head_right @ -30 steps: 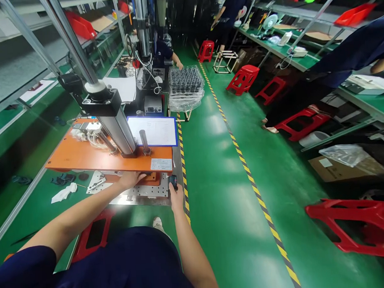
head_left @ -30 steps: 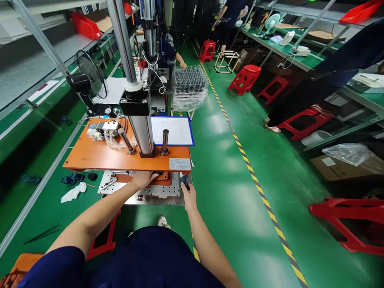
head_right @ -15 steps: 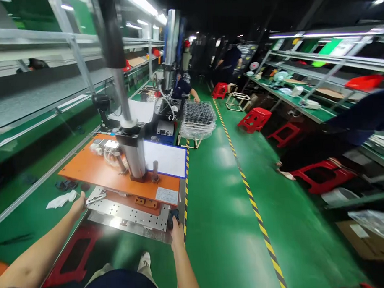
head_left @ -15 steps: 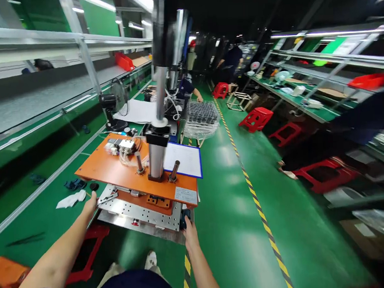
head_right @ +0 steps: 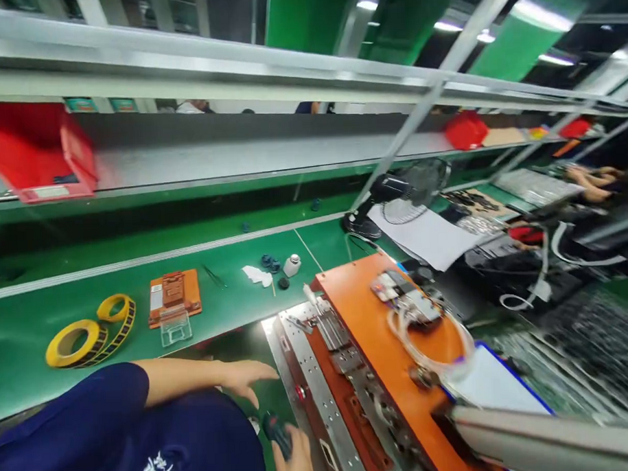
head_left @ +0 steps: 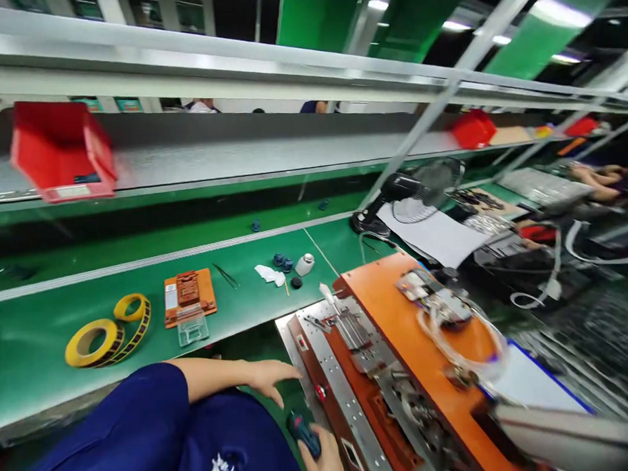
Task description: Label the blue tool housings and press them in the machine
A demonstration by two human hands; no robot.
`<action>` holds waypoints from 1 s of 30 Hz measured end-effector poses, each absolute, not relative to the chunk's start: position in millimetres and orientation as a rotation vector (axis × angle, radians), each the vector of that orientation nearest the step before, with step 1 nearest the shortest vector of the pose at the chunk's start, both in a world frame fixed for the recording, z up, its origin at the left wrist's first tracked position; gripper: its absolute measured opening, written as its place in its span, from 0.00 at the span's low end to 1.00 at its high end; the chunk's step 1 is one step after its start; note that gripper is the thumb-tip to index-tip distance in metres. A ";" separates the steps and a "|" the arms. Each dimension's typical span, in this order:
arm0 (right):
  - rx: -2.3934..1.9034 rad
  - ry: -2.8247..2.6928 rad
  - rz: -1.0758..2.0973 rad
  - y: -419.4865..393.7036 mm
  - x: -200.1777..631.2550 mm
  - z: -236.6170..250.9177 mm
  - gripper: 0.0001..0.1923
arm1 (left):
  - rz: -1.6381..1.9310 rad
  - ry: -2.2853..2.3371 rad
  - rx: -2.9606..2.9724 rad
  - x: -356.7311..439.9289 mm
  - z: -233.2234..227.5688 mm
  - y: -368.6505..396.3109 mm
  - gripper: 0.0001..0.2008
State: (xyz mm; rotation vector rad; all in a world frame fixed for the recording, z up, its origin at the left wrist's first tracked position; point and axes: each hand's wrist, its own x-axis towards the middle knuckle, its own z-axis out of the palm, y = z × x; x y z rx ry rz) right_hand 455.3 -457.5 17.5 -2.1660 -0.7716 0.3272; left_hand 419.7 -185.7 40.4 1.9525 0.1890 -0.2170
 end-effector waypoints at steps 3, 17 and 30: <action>-2.082 -1.065 0.443 -362.8 469.2 38.5 0.15 | -0.325 -0.119 1.983 401.0 56.4 -157.2 0.29; -1.956 -1.329 0.753 -149.3 451.9 51.1 0.15 | 0.651 1.544 1.644 276.1 34.9 240.3 0.17; -2.125 -1.263 0.904 -139.6 432.8 32.6 0.12 | 0.919 1.913 1.434 269.5 -29.7 335.2 0.27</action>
